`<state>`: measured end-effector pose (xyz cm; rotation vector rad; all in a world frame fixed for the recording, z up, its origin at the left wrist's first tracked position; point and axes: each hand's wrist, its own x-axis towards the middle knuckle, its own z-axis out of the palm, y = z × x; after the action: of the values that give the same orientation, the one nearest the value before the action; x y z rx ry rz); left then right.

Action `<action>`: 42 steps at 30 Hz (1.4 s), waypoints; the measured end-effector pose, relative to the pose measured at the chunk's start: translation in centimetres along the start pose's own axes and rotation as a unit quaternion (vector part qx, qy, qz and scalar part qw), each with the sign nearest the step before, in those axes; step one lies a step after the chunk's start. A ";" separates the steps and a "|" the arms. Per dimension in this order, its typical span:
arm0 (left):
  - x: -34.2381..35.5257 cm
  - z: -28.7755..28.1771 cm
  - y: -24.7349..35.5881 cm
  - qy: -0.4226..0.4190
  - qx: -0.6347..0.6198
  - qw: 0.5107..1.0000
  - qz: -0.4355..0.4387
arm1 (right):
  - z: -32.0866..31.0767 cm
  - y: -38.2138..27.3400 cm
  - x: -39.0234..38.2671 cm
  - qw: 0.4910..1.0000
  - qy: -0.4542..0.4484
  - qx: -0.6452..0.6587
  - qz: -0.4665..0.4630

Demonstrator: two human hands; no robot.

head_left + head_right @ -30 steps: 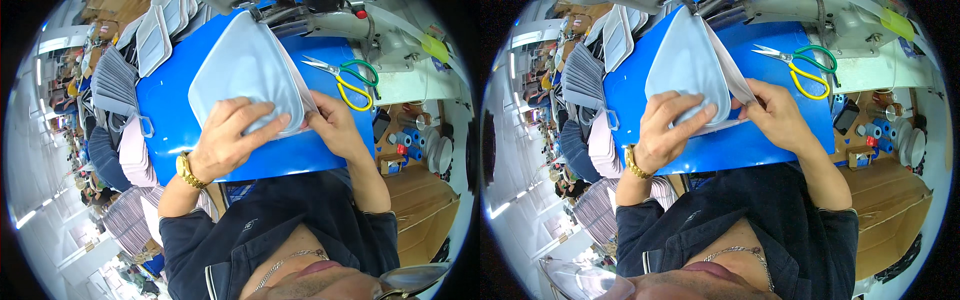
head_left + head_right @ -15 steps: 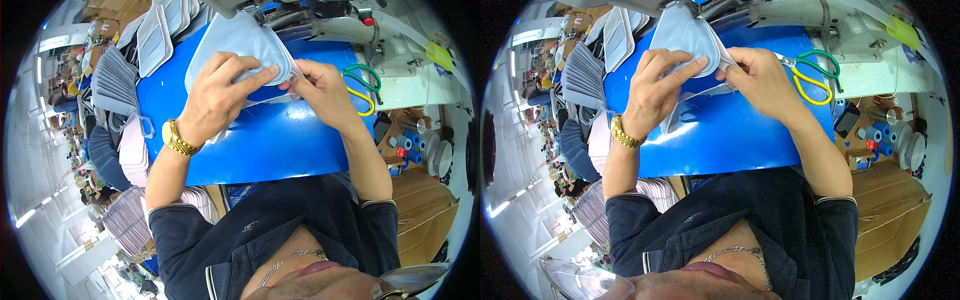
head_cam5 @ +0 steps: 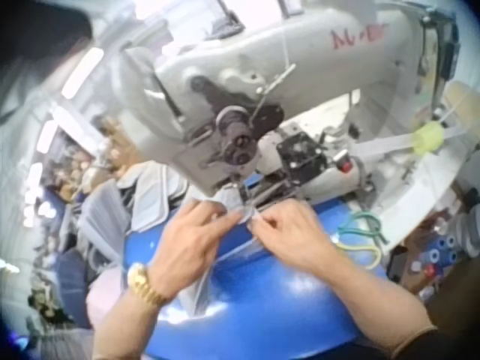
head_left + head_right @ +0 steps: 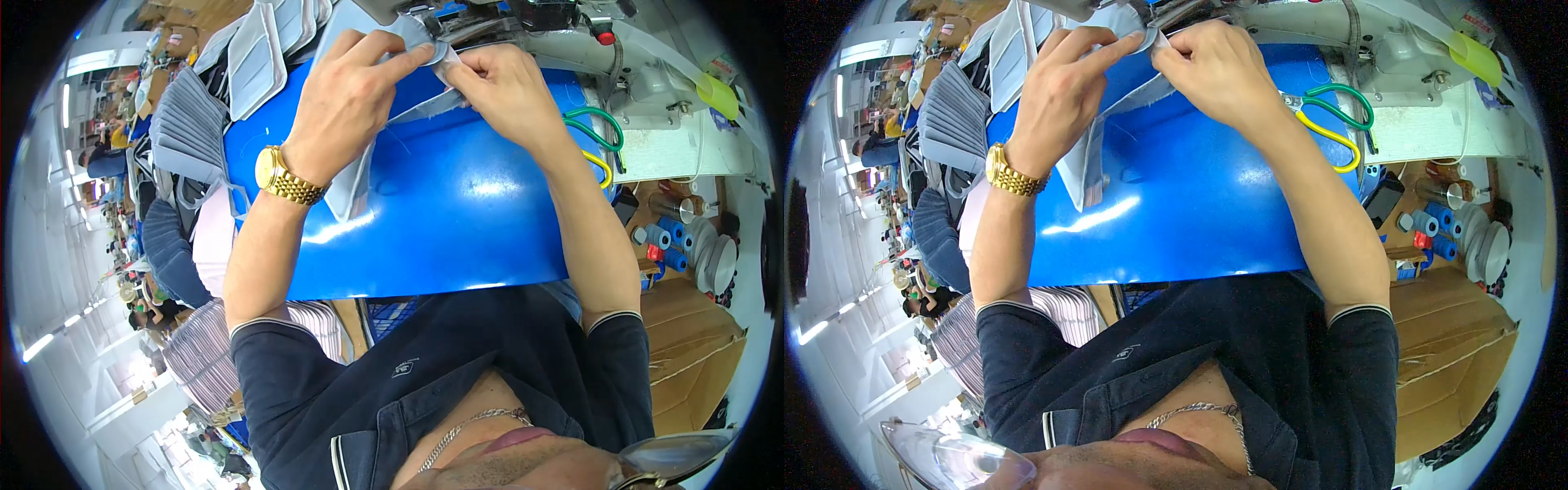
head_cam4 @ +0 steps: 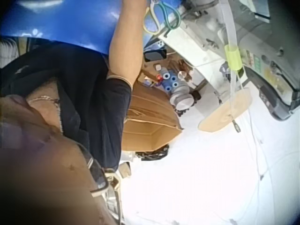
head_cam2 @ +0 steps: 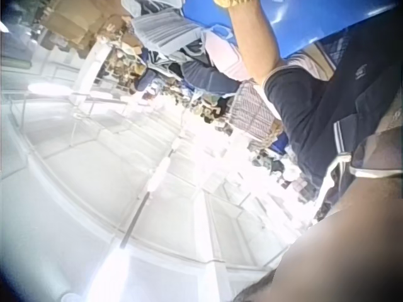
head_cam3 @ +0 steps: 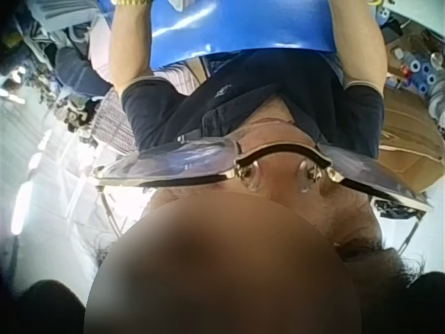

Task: Assembling and sewing fabric or leather pouches at an industrial sewing workstation.

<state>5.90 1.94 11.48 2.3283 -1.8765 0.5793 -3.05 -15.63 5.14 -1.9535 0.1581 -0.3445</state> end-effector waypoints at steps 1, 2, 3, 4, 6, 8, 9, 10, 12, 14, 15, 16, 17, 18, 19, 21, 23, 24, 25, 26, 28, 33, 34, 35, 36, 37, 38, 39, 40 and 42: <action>0.2 -0.1 0.5 0.000 0.001 1.000 -0.001 | 0.0 0.1 0.3 1.000 0.008 -0.024 -0.008; 0.4 -0.2 1.2 -0.005 -0.001 0.999 -0.033 | 0.0 0.1 0.4 0.999 0.016 -0.047 -0.015; 0.6 -0.1 1.7 -0.009 -0.003 0.998 -0.064 | -0.1 0.0 0.6 0.999 0.015 -0.047 -0.017; 1.0 -0.2 2.3 -0.009 -0.002 0.998 -0.066 | -0.1 -0.1 0.7 0.998 0.010 -0.062 -0.020; 1.9 -0.2 3.4 -0.011 0.018 0.994 -0.107 | -0.1 -0.1 0.7 0.997 0.006 -0.076 -0.022; 2.7 0.6 4.4 0.003 0.014 0.993 -0.117 | -0.1 0.4 0.6 0.999 -0.005 -0.046 -0.011; 3.0 0.6 4.9 0.009 0.008 0.989 -0.150 | 0.0 0.3 0.5 0.999 -0.006 -0.044 -0.012; 3.3 0.7 5.4 0.015 0.001 0.983 -0.183 | -0.1 0.2 0.2 1.000 -0.025 0.014 0.007; 3.7 0.7 5.9 0.012 0.000 0.979 -0.206 | -0.1 0.6 -0.6 0.996 -0.041 0.074 0.025; 4.0 0.8 6.9 0.038 -0.070 0.965 -0.251 | -0.5 2.7 -2.5 0.988 0.011 0.073 -0.138; 3.6 1.5 7.3 0.073 -0.089 0.968 -0.222 | -0.9 2.4 -4.0 0.988 0.008 0.075 -0.136; 3.0 1.8 7.5 0.072 -0.084 0.968 -0.227 | -1.5 1.3 -5.8 0.995 -0.028 0.061 -0.071; 2.6 2.4 7.5 0.106 -0.119 0.961 -0.228 | -1.9 0.7 -7.0 0.997 -0.061 0.044 -0.007; 2.4 2.9 7.6 0.140 -0.160 0.951 -0.224 | -1.9 0.7 -7.6 0.997 -0.058 0.042 -0.005; 2.1 2.9 7.9 0.126 -0.222 0.937 -0.239 | -1.7 0.9 -8.2 0.993 -0.093 0.070 0.025; 0.6 2.7 8.1 0.179 -0.236 0.925 -0.238 | -1.6 0.7 -8.7 0.985 -0.130 0.099 0.063; -2.3 3.5 6.8 0.248 -0.186 0.920 -0.241 | -1.5 0.5 -8.9 0.984 -0.126 0.117 0.056; -4.1 3.9 6.2 0.248 -0.184 0.919 -0.244 | -1.4 0.4 -8.9 0.981 -0.126 0.137 0.049; -5.8 4.1 5.9 0.238 -0.071 0.912 -0.327 | -1.2 0.3 -8.9 0.981 -0.128 0.136 0.051; -7.6 4.4 5.8 0.223 0.044 0.886 -0.404 | -1.1 0.1 -8.8 0.979 -0.114 0.162 0.055; -11.8 5.4 6.1 0.266 -0.416 0.615 -0.615 | -1.1 0.0 -8.0 0.976 -0.101 0.188 0.053; -14.5 5.6 9.9 0.235 -0.693 0.364 -0.577 | -1.8 -0.3 -6.2 0.986 -0.096 0.133 0.032; -14.4 5.8 10.0 0.227 -0.676 0.395 -0.580 | -2.1 -0.1 -6.1 0.987 -0.095 0.128 0.033; -14.3 5.9 10.1 0.218 -0.658 0.425 -0.582 | -2.6 0.2 -6.1 0.988 -0.108 0.106 0.014; -14.2 6.2 10.0 0.220 -0.663 0.423 -0.578 | -3.2 0.6 -6.0 0.989 -0.123 0.083 -0.007; -14.2 6.4 9.6 0.218 -0.657 0.428 -0.581 | -3.9 0.6 -5.9 0.990 -0.121 0.076 -0.008; -14.2 6.5 9.2 0.215 -0.652 0.433 -0.584 | -4.8 0.5 -5.9 0.989 -0.084 0.117 0.046; -14.5 6.9 9.0 0.209 -0.657 0.433 -0.581 | -6.1 0.6 -6.1 0.982 -0.042 0.153 0.103; -14.6 6.9 8.8 0.202 -0.661 0.437 -0.575 | -8.1 0.9 -5.5 0.988 -0.039 0.131 0.072; -14.6 6.4 9.0 0.203 -0.669 0.432 -0.569 | -10.5 0.3 -4.1 0.998 0.022 0.059 0.013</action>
<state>-3.74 11.28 -0.92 1.3250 0.1108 -0.4386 -10.21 -23.82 7.98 -1.8255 0.1883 -0.3721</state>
